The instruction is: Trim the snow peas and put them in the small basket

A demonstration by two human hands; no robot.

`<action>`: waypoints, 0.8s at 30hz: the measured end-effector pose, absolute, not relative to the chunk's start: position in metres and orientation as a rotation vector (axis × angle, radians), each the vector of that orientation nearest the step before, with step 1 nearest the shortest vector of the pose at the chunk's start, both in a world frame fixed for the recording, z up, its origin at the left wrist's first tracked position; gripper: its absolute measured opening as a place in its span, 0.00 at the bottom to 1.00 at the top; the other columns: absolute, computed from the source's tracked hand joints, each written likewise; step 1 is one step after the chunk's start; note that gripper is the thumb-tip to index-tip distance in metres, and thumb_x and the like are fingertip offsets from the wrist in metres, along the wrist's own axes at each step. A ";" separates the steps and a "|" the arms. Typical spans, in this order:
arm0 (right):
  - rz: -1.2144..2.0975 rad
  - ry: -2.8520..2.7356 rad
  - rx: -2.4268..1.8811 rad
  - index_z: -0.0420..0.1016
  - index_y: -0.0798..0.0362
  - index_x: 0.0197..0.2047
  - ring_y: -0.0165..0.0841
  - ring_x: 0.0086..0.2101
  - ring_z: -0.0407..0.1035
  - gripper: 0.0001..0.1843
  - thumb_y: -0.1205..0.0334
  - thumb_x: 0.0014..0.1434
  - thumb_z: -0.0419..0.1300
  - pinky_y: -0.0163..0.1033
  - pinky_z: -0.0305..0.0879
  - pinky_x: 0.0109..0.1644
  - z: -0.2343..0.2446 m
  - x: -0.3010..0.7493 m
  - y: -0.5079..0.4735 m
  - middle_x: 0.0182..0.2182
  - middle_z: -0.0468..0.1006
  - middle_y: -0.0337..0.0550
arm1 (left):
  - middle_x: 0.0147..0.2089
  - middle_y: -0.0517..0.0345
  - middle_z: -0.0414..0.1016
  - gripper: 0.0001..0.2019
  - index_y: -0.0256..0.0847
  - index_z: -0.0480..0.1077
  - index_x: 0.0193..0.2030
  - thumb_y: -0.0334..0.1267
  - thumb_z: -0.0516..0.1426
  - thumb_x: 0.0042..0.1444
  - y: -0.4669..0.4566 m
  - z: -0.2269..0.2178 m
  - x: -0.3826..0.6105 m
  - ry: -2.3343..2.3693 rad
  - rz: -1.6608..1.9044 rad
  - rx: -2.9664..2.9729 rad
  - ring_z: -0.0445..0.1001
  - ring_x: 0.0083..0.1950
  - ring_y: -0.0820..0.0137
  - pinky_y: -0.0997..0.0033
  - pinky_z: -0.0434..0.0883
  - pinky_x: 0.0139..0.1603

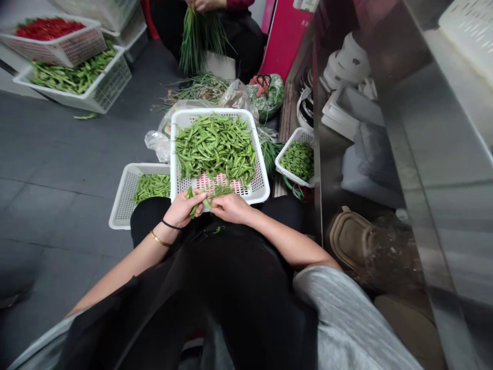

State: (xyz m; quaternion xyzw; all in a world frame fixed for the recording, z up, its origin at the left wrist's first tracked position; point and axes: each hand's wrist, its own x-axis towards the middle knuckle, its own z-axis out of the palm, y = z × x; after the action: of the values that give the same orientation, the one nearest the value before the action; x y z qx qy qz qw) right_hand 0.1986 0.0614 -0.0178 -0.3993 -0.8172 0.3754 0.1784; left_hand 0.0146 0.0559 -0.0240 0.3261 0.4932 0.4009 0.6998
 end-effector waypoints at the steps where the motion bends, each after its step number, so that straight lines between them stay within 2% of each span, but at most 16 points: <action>1: 1.062 -2.321 -1.067 0.73 0.56 0.27 0.24 0.26 0.64 0.10 0.62 0.57 0.58 0.29 0.56 0.32 -0.013 0.197 0.060 0.24 0.72 0.36 | 0.14 0.63 0.66 0.15 0.33 0.71 0.28 0.43 0.67 0.43 0.054 -0.022 0.013 1.061 0.896 0.755 0.60 0.12 0.79 0.80 0.56 0.12; 6: 0.993 -2.033 -1.062 0.74 0.56 0.37 0.25 0.27 0.64 0.09 0.58 0.58 0.59 0.31 0.60 0.33 0.012 0.194 0.069 0.29 0.74 0.39 | 0.22 0.55 0.75 0.14 0.31 0.74 0.32 0.43 0.65 0.46 0.044 -0.006 0.003 0.834 0.793 0.798 0.62 0.13 0.80 0.79 0.57 0.13; 11: 0.892 -2.121 -0.874 0.72 0.55 0.29 0.27 0.30 0.67 0.09 0.62 0.60 0.56 0.34 0.63 0.38 0.023 0.186 0.066 0.27 0.74 0.40 | 0.19 0.57 0.73 0.13 0.31 0.74 0.31 0.42 0.65 0.46 0.038 0.001 0.004 0.763 0.727 0.734 0.61 0.12 0.80 0.80 0.55 0.11; 13: 1.022 -2.022 -0.943 0.70 0.55 0.29 0.28 0.29 0.67 0.09 0.61 0.60 0.56 0.34 0.64 0.37 0.022 0.184 0.063 0.26 0.75 0.40 | 0.19 0.58 0.72 0.13 0.32 0.74 0.30 0.42 0.65 0.46 0.036 0.001 0.006 0.732 0.734 0.693 0.60 0.12 0.81 0.81 0.56 0.11; 17: 1.548 -1.753 -0.997 0.67 0.55 0.32 0.27 0.23 0.67 0.14 0.52 0.59 0.57 0.33 0.64 0.29 0.020 0.185 0.061 0.23 0.74 0.38 | 0.20 0.57 0.73 0.12 0.32 0.73 0.30 0.41 0.65 0.47 0.035 0.002 0.010 0.678 0.773 0.700 0.60 0.12 0.80 0.81 0.56 0.11; 18: 1.576 -1.748 -0.998 0.67 0.55 0.32 0.27 0.22 0.67 0.15 0.51 0.59 0.57 0.33 0.64 0.28 0.019 0.184 0.061 0.23 0.74 0.38 | 0.20 0.56 0.74 0.12 0.31 0.73 0.31 0.41 0.65 0.46 0.034 0.002 0.010 0.670 0.773 0.708 0.60 0.12 0.80 0.81 0.55 0.11; 20: 1.387 -1.852 -1.037 0.66 0.54 0.30 0.27 0.24 0.66 0.15 0.51 0.60 0.56 0.34 0.64 0.30 0.018 0.182 0.060 0.23 0.74 0.39 | 0.20 0.56 0.73 0.13 0.32 0.73 0.31 0.41 0.66 0.46 0.035 0.002 0.012 0.677 0.776 0.687 0.60 0.12 0.80 0.80 0.56 0.11; 24: 0.651 -2.106 -1.140 0.66 0.53 0.28 0.32 0.31 0.66 0.15 0.56 0.63 0.52 0.38 0.63 0.37 0.016 0.178 0.057 0.27 0.72 0.45 | 0.21 0.60 0.71 0.14 0.34 0.69 0.28 0.41 0.67 0.43 0.037 0.000 0.014 0.792 0.838 0.516 0.58 0.13 0.82 0.81 0.56 0.12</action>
State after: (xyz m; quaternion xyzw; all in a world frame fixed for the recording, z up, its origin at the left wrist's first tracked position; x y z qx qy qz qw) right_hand 0.1779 0.0565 0.0157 -0.4345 -0.8028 0.2482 0.3242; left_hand 0.0137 0.0371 -0.0004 0.2412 0.3700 0.3916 0.8072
